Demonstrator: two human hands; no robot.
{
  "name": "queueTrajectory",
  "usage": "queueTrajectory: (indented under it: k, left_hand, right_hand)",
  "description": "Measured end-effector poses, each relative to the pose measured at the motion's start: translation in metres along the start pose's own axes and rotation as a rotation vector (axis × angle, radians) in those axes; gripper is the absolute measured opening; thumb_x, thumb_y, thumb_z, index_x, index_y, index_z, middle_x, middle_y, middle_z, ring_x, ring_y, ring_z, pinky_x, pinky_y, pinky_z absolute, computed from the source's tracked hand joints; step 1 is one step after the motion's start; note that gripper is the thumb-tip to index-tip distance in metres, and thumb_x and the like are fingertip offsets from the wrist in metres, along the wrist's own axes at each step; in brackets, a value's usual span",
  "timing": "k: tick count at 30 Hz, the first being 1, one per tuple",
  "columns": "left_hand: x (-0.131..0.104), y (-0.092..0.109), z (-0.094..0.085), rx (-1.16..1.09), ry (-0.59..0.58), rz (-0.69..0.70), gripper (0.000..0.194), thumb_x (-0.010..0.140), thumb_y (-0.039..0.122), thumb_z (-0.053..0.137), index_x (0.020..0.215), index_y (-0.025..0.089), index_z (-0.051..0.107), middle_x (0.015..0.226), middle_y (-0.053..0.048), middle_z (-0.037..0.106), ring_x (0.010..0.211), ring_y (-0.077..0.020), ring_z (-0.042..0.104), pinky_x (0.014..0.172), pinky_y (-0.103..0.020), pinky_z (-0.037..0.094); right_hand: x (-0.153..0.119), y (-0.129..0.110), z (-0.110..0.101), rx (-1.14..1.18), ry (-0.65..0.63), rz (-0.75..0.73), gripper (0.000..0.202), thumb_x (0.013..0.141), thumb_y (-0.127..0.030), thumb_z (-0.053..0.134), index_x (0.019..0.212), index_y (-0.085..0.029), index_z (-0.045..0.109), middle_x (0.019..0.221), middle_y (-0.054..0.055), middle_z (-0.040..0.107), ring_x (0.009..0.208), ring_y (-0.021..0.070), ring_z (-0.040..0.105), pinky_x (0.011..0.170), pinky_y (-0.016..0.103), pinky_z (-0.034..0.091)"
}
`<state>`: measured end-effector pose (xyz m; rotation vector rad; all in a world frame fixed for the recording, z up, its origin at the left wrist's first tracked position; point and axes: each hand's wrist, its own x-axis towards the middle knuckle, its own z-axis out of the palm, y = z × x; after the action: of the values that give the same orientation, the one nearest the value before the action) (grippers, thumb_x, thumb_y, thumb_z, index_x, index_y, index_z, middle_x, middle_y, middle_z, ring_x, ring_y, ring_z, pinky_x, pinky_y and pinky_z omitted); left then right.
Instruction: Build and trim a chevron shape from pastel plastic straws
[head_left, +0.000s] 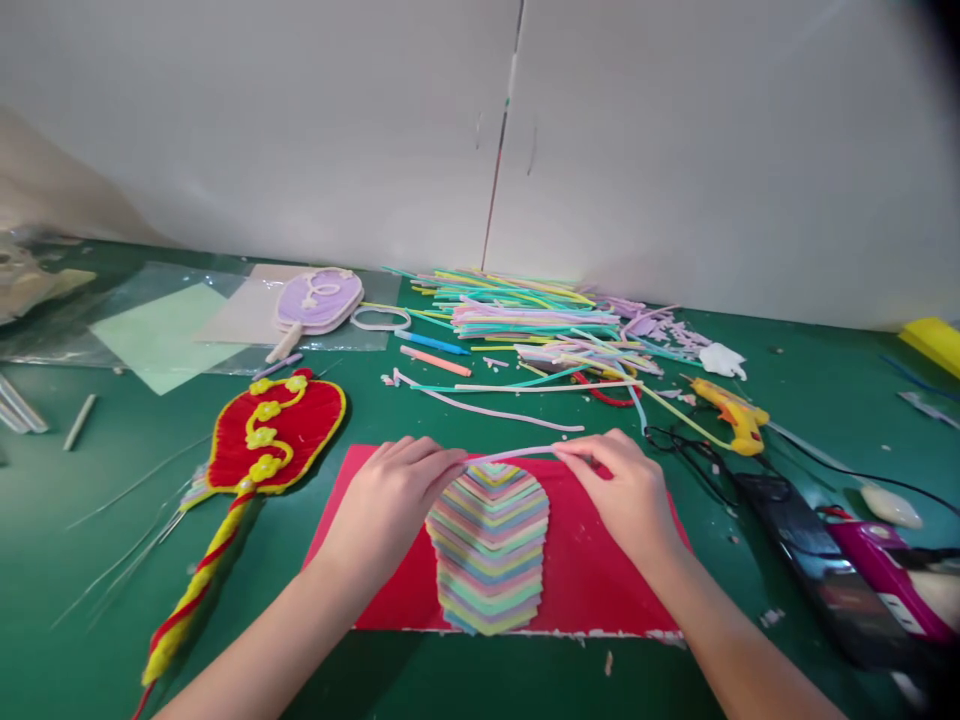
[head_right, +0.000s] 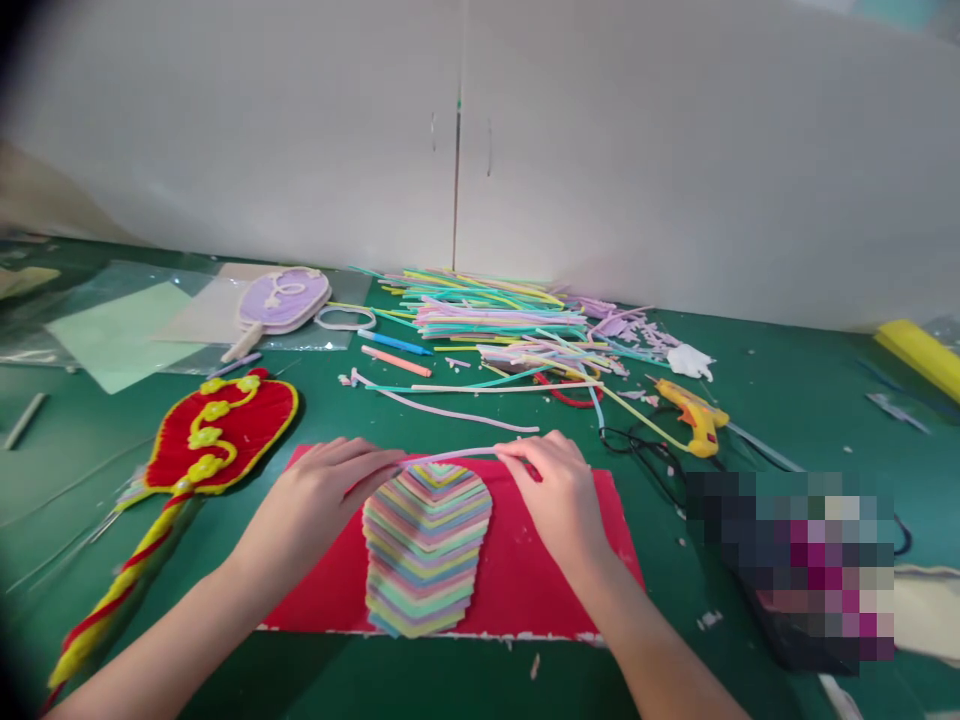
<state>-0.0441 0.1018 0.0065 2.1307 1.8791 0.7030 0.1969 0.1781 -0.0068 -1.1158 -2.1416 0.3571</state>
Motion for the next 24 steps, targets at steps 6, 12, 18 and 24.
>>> queueTrajectory:
  k: [6, 12, 18, 24]
  left_hand:
    - [-0.011, -0.012, 0.004, -0.043, 0.051, -0.150, 0.027, 0.089, 0.035, 0.045, 0.087, 0.025, 0.070, 0.085, -0.002, 0.068, 0.075, -0.0170, 0.061, 0.066, -0.026, 0.046]
    - [-0.012, -0.016, 0.013, -0.026, 0.071, -0.243, 0.023, 0.086, 0.036, 0.048, 0.084, 0.025, 0.068, 0.086, -0.003, 0.069, 0.077, -0.0190, 0.062, 0.066, -0.027, 0.047]
    - [-0.012, -0.024, 0.017, -0.070, 0.081, -0.261, 0.024, 0.086, 0.035, 0.047, 0.086, 0.025, 0.068, 0.092, -0.003, 0.068, 0.080, -0.0184, 0.063, 0.069, -0.025, 0.048]
    - [-0.017, -0.035, 0.016, -0.074, 0.101, -0.260, 0.025, 0.087, 0.032, 0.045, 0.091, 0.027, 0.069, 0.094, -0.002, 0.066, 0.079, -0.0169, 0.063, 0.072, -0.025, 0.047]
  right_hand:
    - [-0.006, 0.004, 0.001, -0.025, -0.090, -0.059, 0.011, 0.085, -0.030, 0.059, 0.081, -0.028, 0.069, 0.077, 0.003, 0.070, 0.075, 0.0220, 0.060, 0.073, 0.039, 0.047]
    - [-0.017, 0.024, -0.008, -0.030, -0.110, -0.080, 0.009, 0.084, -0.028, 0.059, 0.081, -0.029, 0.068, 0.077, 0.000, 0.068, 0.074, 0.0199, 0.061, 0.096, 0.047, 0.041]
    - [-0.025, 0.037, -0.014, 0.012, -0.066, 0.038, 0.011, 0.085, -0.030, 0.057, 0.082, -0.029, 0.067, 0.078, 0.003, 0.066, 0.078, 0.0228, 0.062, 0.078, 0.041, 0.050]
    - [-0.028, 0.038, -0.012, 0.010, -0.090, 0.140, 0.015, 0.085, -0.035, 0.055, 0.078, -0.027, 0.067, 0.079, 0.004, 0.064, 0.073, 0.0221, 0.063, 0.066, 0.035, 0.051]
